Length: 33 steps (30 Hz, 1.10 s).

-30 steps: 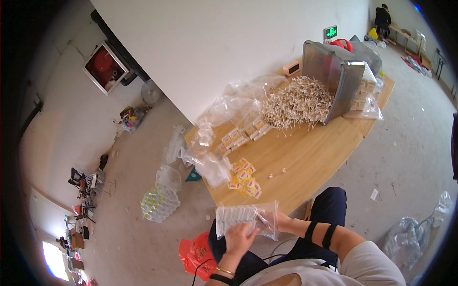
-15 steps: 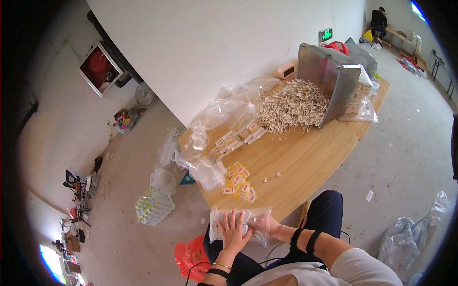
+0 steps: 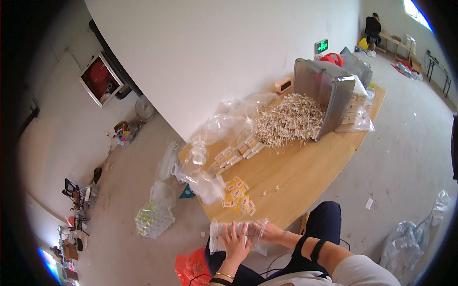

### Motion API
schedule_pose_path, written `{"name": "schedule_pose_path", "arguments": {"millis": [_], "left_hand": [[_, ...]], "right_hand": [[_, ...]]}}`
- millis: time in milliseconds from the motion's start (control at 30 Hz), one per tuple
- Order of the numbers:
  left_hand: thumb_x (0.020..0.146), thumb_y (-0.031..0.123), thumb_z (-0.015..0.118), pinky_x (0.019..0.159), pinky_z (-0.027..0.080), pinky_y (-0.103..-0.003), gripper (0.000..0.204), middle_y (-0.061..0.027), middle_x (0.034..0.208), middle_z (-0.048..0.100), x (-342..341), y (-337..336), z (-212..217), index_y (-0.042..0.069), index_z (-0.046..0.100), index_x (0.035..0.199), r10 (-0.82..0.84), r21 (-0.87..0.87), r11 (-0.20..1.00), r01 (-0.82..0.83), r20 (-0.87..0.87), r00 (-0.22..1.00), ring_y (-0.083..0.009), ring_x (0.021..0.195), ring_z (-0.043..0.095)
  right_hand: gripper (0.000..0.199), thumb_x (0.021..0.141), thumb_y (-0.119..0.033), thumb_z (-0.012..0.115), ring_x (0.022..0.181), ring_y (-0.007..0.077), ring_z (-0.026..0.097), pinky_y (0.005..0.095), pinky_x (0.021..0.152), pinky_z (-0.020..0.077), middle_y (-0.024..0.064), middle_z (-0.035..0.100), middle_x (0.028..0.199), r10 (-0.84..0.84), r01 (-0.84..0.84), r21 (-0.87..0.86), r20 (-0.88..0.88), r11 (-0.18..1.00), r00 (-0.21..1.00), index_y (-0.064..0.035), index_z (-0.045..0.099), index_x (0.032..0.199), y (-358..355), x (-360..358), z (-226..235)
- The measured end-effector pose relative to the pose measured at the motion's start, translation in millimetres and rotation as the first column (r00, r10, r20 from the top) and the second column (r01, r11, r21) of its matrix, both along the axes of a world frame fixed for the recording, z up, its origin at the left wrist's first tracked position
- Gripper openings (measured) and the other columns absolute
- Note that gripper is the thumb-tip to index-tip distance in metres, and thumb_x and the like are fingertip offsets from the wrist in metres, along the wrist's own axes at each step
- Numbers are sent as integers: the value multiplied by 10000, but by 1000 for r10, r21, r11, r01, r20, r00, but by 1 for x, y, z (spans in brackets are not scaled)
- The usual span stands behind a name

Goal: Packing small hygiene packets into transparent plastic bags at a workspace table.

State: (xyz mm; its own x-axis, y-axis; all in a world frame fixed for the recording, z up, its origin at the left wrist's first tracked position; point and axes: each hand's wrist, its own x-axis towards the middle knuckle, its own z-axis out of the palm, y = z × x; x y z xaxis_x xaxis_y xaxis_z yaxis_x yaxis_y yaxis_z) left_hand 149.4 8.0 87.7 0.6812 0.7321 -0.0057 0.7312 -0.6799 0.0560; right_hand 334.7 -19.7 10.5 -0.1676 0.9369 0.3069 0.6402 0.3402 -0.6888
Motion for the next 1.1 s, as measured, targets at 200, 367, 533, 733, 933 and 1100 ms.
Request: {"name": "schedule_pose_path", "arguments": {"millis": [200,367,533,733,933,1100], "left_hand": [[877,365,566,1057,53,-729,682,-113,1558,200,21,-3,-5,201,302,1485,19,38,999,-19,-2,1000,-388,1433,153],[873,348,531,1096,93,-668,643,-84,1546,258,30,7,-4,65,380,1431,-59,-8,998,60,74,995,-288,1424,241],[842,344,547,1087,118,-671,664,-90,1526,296,24,6,-9,57,391,1419,-21,-10,1000,22,61,998,-318,1399,284],[842,317,567,1089,151,-653,662,-103,1526,285,29,1,-1,41,383,1416,49,-145,989,-22,184,982,-337,1399,268],[824,222,585,1111,170,-605,680,-109,1518,301,25,-1,2,20,346,1428,125,-228,972,-56,301,946,-335,1405,259],[828,222,578,1115,164,-602,678,-114,1515,305,23,-2,3,15,343,1429,112,-251,968,-28,326,939,-312,1400,276]], "right_hand": [[436,840,-267,634,989,357,577,433,828,484,141,566,1077,130,-133,-102,-36,986,991,-51,509,1198,20,31,2],[234,873,-246,590,819,280,651,373,749,514,102,689,870,22,-173,-568,-264,805,964,-61,693,972,46,112,9],[261,830,-365,615,797,306,671,398,687,523,125,694,837,-434,402,-351,-12,845,901,-130,695,907,145,145,69],[307,823,-355,633,886,323,662,418,764,517,151,680,845,-524,505,-243,-15,828,852,-67,693,914,282,118,69],[529,801,-461,655,1068,358,594,429,886,491,209,630,1121,-639,747,-143,429,650,638,18,650,1025,343,76,48],[669,750,-541,683,1039,350,613,421,877,499,227,635,1120,-583,745,-285,480,603,656,28,619,1097,342,82,77]]}}
